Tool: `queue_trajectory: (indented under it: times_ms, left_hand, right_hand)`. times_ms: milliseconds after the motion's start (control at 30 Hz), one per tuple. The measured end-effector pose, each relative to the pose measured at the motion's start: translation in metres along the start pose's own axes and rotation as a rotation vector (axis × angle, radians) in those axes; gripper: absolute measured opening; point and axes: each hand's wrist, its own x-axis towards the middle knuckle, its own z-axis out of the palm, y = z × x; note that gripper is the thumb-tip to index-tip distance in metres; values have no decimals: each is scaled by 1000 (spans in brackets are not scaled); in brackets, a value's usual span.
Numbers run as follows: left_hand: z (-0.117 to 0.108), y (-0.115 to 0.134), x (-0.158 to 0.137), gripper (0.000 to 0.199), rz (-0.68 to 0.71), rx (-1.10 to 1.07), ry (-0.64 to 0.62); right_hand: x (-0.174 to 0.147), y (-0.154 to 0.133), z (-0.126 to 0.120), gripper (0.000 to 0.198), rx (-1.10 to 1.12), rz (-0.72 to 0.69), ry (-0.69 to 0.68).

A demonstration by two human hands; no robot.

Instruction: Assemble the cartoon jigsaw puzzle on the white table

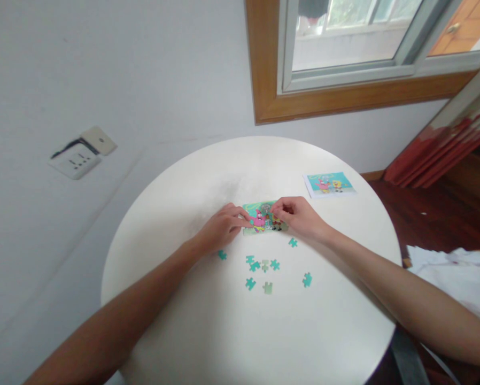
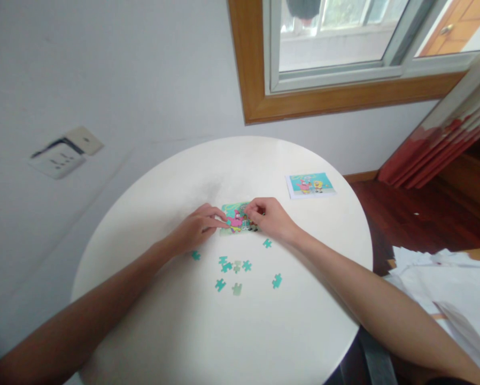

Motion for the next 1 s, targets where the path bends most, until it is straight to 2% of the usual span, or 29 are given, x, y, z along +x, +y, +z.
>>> queue_trajectory:
  times_ms: [733, 833, 1000]
  left_hand:
    - [1, 3, 2, 44, -3, -32, 22]
    - [2, 4, 2, 41, 8, -24, 15]
    - [0, 7, 0, 33, -1, -2, 74]
  right_hand:
    - [-1, 1, -1, 16, -29, -7, -6]
    - [-1, 1, -1, 16, -45, -10, -4]
    - [-1, 1, -1, 16, -52, -19, -4]
